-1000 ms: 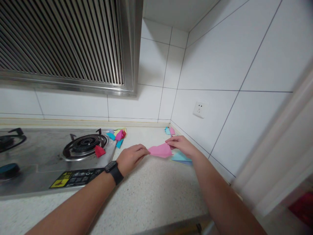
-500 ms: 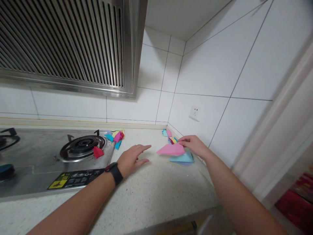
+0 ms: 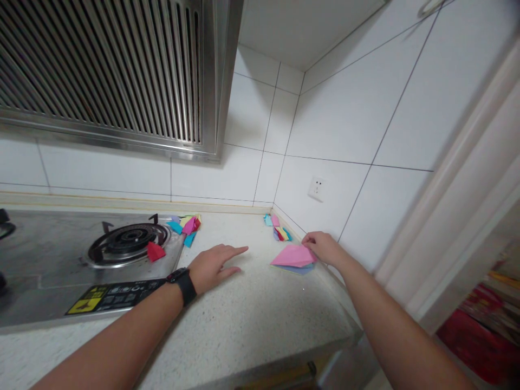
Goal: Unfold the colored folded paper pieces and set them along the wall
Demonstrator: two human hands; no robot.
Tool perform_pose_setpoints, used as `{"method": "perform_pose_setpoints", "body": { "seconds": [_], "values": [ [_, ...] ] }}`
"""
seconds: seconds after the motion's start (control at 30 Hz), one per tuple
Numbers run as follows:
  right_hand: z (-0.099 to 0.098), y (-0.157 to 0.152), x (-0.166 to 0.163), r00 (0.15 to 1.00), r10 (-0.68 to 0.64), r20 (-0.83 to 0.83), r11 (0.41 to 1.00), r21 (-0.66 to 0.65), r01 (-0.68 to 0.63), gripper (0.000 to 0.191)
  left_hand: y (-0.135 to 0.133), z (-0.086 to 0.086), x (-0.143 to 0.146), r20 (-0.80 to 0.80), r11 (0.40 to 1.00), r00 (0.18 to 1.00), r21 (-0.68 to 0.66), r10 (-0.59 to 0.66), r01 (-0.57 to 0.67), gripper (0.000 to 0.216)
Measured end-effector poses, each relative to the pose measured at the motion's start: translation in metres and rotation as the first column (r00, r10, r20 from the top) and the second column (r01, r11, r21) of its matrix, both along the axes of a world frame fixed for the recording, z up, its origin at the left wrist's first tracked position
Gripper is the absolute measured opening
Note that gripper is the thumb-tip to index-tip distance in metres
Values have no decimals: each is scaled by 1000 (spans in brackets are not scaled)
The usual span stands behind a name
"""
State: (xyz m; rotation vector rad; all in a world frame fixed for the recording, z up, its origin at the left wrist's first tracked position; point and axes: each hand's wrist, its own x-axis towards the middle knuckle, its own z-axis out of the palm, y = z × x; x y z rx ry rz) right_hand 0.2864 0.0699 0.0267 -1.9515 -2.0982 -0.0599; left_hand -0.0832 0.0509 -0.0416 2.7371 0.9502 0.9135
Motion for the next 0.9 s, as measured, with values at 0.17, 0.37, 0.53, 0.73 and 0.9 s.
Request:
{"method": "perform_pose_setpoints", "body": {
  "seconds": [0.17,0.37,0.53,0.73,0.9],
  "values": [
    [-12,7,5,993,-27,115,998,-49,33,21,2,-2,0,-39,1000,999,18,-8,9,48],
    [-23,8,4,969,-49,244,996,-57,65,23,3,-3,0,-65,1000,998,20,-16,18,44],
    [-24,4,-5,943,-17,333,999,-26,27,23,4,-3,0,-55,1000,998,18,-22,23,36],
    [-26,4,-19,830,299,471,954,-114,-278,22,4,-5,1,-40,999,999,12,-35,36,30],
    [-30,10,-21,811,285,510,958,-147,-244,23,4,-4,1,-52,1000,998,6,-26,26,28]
  ]
}}
